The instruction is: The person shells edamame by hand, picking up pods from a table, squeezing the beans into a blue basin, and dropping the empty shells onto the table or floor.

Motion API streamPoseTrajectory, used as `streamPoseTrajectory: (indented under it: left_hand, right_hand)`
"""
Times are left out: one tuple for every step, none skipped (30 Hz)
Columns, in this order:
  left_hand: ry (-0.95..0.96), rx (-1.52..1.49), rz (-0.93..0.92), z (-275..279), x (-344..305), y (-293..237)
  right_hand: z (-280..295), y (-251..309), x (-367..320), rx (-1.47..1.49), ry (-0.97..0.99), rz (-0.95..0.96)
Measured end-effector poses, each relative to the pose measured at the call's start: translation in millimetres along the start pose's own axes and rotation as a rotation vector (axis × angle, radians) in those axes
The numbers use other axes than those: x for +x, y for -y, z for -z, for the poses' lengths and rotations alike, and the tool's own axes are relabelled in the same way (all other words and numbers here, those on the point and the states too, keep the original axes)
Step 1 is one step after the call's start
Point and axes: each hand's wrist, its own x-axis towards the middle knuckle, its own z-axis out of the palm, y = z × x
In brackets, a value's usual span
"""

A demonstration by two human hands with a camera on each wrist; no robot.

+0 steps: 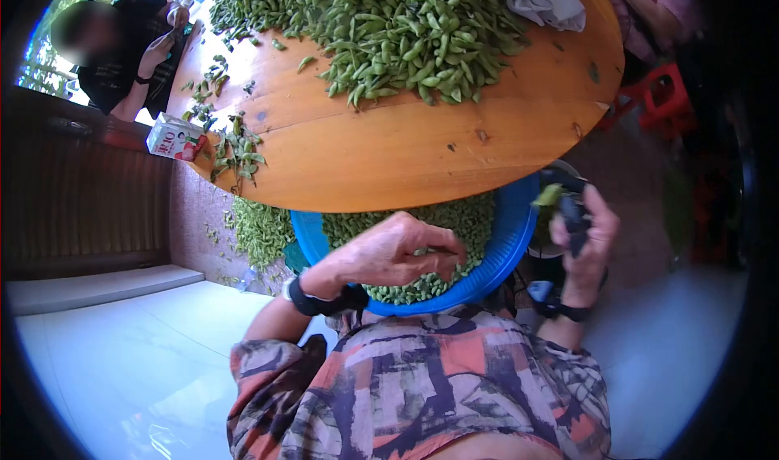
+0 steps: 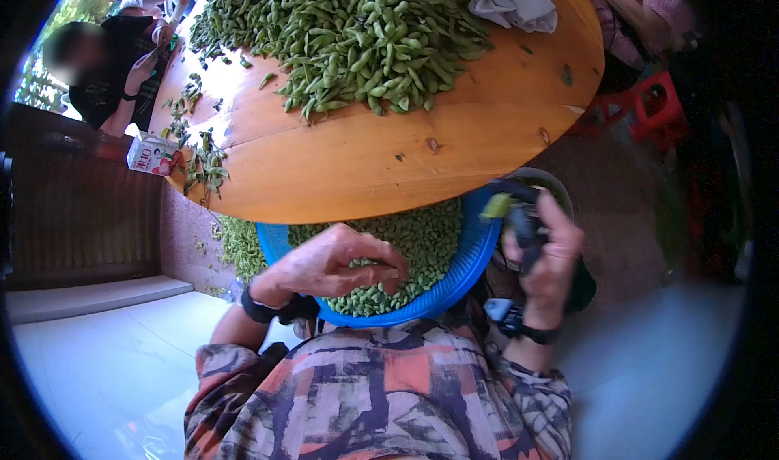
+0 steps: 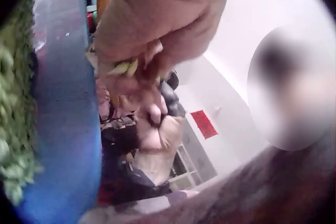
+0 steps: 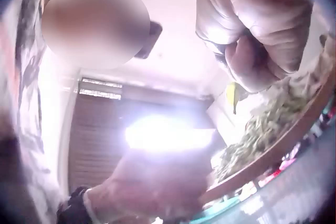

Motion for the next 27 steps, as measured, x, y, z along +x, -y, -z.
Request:
streamPoseTrajectory:
  left_hand:
    - [-0.065, 0.114, -0.031, 14.5, -3.1, -14.0]
    - [-0.219, 0.287, -0.056, 28.8, -4.6, -13.4]
    - [-0.373, 0.461, -0.081, 43.6, -4.0, -11.4]
    - [-0.52, 0.68, -0.118, 63.5, 1.8, -6.4]
    - [-0.663, 0.901, -0.155, 83.2, 9.9, -2.1]
    - [-0.702, 1.036, -0.144, 97.2, 17.5, -1.9]
    - [-0.74, 1.17, -0.131, 108.9, 24.2, -1.9]
    - [-0.711, 1.267, -0.125, 119.1, 28.3, 6.8]
    - [-0.709, 1.272, -0.131, 120.8, 30.3, 9.8]
    - [-0.689, 1.318, -0.054, 122.2, 32.5, 11.1]
    - [-0.668, 1.364, 0.023, 123.2, 34.7, 10.9]
    - [-0.661, 1.361, 0.047, 122.4, 34.2, 10.2]
    - [-0.657, 1.364, 0.045, 120.4, 33.0, 11.3]
    - [-0.743, 1.246, -0.079, 117.8, 31.1, 13.4]
    - [-0.822, 1.121, -0.201, 113.9, 29.5, 14.3]
    - [-0.816, 1.123, -0.205, 107.5, 27.4, 9.7]
    - [-0.815, 0.877, -0.106, 98.7, 24.3, 1.3]
    - [-0.802, 0.629, -0.009, 89.1, 21.2, -3.7]
    - [-0.794, 0.626, -0.015, 78.0, 18.7, -3.9]
    - [-0.744, 0.21, 0.016, 65.3, 16.7, -3.6]
    - [-0.672, -0.204, 0.049, 53.1, 14.8, -3.1]
    - [-0.642, -0.289, 0.046, 42.3, 14.0, -3.0]
    - [-0.635, -0.374, 0.059, 31.5, 14.3, -2.0]
    - [-0.619, -0.454, 0.038, 22.7, 14.3, 1.3]
    - [-0.604, -0.535, 0.018, 15.4, 14.4, 5.7]
    - [-0.611, -0.552, -0.001, 9.9, 15.0, 9.2]
    - [-0.611, -0.559, 0.0, 6.7, 14.7, 9.8]
  right_hand:
    - [24.4, -6.7, -3.7, -0.025, -0.067, 0.065]
    - [58.5, -6.9, -5.2, -0.2, -0.08, -0.083]
    - [80.2, -3.7, -4.6, -0.377, -0.093, -0.23]
    - [80.1, -0.4, -2.2, -0.376, -0.091, -0.227]
    - [79.3, 2.2, 0.0, -0.616, -0.154, -0.194]
    - [78.3, 3.4, 1.6, -0.855, -0.218, -0.158]
    - [76.8, 4.9, 1.8, -0.853, -0.219, -0.157]
    - [73.9, 6.7, 0.1, -0.832, -0.226, -0.201]
    - [70.2, 7.7, -1.3, -0.811, -0.236, -0.245]
    - [65.8, 6.5, -0.5, -0.808, -0.243, -0.243]
    - [60.6, 3.9, 1.1, -0.784, -0.211, -0.175]
    - [55.3, 2.4, 2.6, -0.759, -0.178, -0.109]
    - [50.3, 2.6, 4.3, -0.736, -0.155, -0.175]
    - [40.5, 2.8, 6.9, -0.644, -0.124, -0.142]
    - [27.4, 3.6, 10.4, -0.553, -0.095, -0.109]
    - [11.5, 5.8, 15.4, -0.501, -0.058, -0.108]
    - [-5.5, 8.6, 19.8, -0.451, -0.023, -0.108]
    - [-21.6, 7.2, 21.3, -0.339, 0.009, -0.129]
    - [-36.6, 3.2, 22.5, -0.229, 0.041, -0.149]
    - [-49.4, -0.5, 25.7, -0.12, 0.088, -0.192]
    - [-61.2, -2.0, 28.6, -0.009, 0.136, -0.234]
    - [-73.3, 7.4, 31.6, 0.102, 0.167, -0.334]
    - [-80.4, 16.0, 33.9, 0.215, 0.201, -0.435]
    - [-79.1, 11.5, 33.7, 0.255, 0.286, -0.418]
    - [-79.7, 7.5, 32.4, 0.251, 0.288, -0.425]
    - [-80.6, 4.1, 30.9, 0.237, 0.323, -0.443]
    - [-80.6, 2.4, 30.0, 0.222, 0.357, -0.46]
